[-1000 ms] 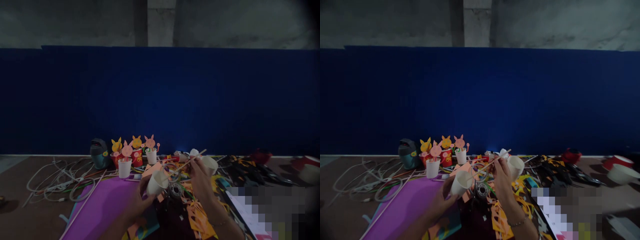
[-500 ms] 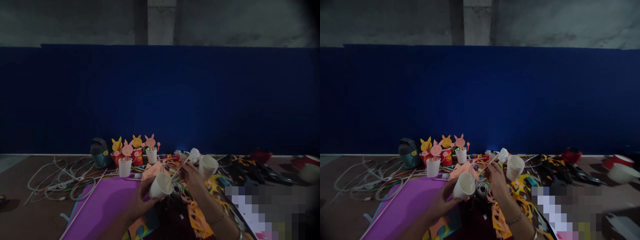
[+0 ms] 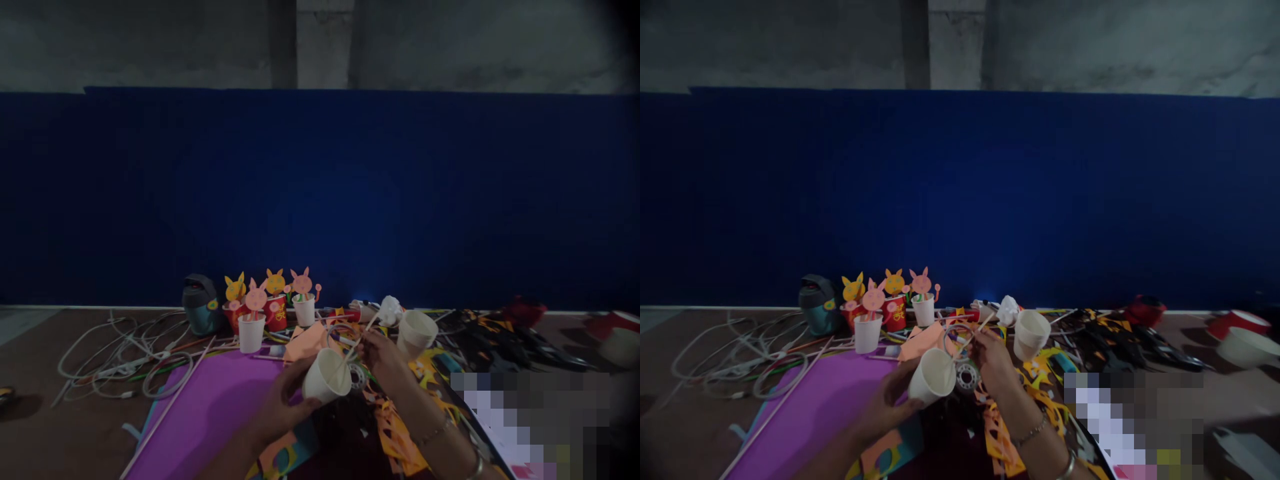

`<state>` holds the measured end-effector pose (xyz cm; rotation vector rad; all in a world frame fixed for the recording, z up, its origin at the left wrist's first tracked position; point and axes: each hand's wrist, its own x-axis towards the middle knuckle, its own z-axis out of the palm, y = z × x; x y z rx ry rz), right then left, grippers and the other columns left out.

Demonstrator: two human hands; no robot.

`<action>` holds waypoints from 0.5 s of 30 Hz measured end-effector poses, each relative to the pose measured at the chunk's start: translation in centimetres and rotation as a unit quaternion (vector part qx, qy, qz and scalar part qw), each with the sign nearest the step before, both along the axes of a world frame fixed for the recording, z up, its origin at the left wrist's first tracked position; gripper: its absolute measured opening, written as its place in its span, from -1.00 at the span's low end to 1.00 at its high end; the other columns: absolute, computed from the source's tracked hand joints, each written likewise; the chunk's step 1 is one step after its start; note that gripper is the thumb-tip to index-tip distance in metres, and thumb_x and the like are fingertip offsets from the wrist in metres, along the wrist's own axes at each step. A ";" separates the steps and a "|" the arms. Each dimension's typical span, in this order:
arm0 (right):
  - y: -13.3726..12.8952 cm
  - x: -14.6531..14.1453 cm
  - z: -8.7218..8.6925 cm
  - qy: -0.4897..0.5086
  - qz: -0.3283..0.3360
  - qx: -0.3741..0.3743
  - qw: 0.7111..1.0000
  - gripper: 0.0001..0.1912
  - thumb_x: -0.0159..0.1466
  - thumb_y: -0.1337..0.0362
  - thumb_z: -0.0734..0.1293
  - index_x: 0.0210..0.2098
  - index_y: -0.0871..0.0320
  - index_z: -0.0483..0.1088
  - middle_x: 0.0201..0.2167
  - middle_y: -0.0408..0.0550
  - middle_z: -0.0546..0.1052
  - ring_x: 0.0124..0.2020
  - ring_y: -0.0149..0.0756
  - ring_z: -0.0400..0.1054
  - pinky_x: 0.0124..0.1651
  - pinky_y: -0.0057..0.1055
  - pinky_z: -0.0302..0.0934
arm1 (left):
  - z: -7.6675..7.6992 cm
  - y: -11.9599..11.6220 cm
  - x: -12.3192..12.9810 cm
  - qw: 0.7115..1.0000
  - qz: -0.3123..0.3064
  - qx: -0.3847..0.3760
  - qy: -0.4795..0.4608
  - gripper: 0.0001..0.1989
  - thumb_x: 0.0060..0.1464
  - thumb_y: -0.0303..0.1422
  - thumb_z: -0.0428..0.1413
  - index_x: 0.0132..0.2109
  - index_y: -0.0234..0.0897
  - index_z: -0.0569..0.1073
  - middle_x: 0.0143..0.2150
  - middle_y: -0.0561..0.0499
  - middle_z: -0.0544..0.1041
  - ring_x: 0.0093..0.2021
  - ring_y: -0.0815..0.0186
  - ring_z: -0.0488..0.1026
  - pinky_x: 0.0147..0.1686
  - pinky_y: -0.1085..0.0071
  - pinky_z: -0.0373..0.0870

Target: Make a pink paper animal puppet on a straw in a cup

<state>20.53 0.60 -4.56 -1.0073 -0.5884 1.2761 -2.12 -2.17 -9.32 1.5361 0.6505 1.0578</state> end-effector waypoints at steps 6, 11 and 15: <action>0.2 0.2 -0.6 0.065 0.026 -0.040 0.997 -0.87 -0.09 0.36 0.42 -0.53 0.17 0.39 -0.67 -0.19 0.43 -0.66 -0.43 0.27 -0.61 -0.52 0.21 | 0.9 -0.4 0.1 1.000 -0.024 -0.002 0.005 -0.40 -0.03 -0.21 0.25 0.17 -0.21 0.35 0.20 -0.18 0.36 0.19 -0.02 0.28 0.15 0.15 0.25; 0.1 0.3 -0.6 0.063 0.043 -0.049 0.996 -0.87 -0.08 0.37 0.42 -0.51 0.21 0.40 -0.64 -0.15 0.46 -0.66 -0.47 0.28 -0.60 -0.56 0.20 | 0.9 -0.6 0.1 0.999 -0.031 0.015 0.011 -0.45 0.01 -0.26 0.23 0.17 -0.09 0.34 0.19 -0.10 0.37 0.18 0.03 0.29 0.14 0.18 0.25; -0.2 0.0 0.2 0.027 0.045 -0.020 0.998 -0.88 -0.09 0.36 0.43 -0.55 0.22 0.40 -0.66 -0.13 0.46 -0.67 -0.44 0.28 -0.63 -0.54 0.17 | 0.5 -0.8 0.1 0.999 -0.029 0.011 0.034 -0.45 0.00 -0.24 0.24 0.17 -0.07 0.34 0.18 -0.09 0.38 0.17 0.04 0.30 0.14 0.18 0.26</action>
